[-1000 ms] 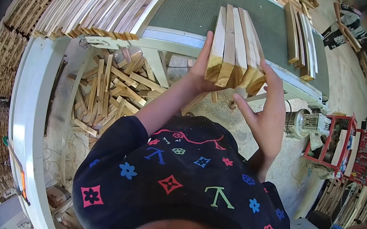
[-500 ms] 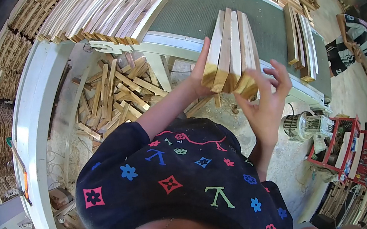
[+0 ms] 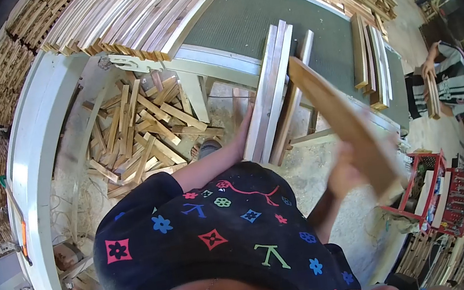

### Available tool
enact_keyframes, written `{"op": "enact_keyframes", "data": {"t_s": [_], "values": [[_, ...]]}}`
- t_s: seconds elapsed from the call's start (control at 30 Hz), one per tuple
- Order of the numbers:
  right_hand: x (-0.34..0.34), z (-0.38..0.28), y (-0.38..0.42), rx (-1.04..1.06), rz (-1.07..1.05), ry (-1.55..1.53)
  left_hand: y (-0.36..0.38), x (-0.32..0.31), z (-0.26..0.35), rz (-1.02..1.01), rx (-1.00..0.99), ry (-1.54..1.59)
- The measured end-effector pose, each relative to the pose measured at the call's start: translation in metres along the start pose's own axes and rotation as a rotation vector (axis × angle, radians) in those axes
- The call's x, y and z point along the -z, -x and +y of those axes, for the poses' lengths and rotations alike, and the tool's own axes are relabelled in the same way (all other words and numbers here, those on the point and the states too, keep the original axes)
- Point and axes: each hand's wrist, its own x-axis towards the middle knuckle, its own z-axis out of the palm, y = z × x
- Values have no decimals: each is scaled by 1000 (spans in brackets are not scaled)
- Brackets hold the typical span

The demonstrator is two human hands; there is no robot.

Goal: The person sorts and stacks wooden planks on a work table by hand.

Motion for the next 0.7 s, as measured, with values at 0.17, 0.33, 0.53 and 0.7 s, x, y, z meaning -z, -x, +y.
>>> {"op": "enact_keyframes", "data": {"t_s": [0.17,0.33,0.53,0.7], "values": [[48,51,-47,-408,634,-572,19,6,-12,50,79,-17],[9,138,-20,-939,234,-690,31,7,-8,-2,159,56],[-53,140,57,-1162,-228,-339,47,33,-15,258,93,-28],[-68,129,74,-911,-340,-227,42,51,-18,136,196,77]]}}
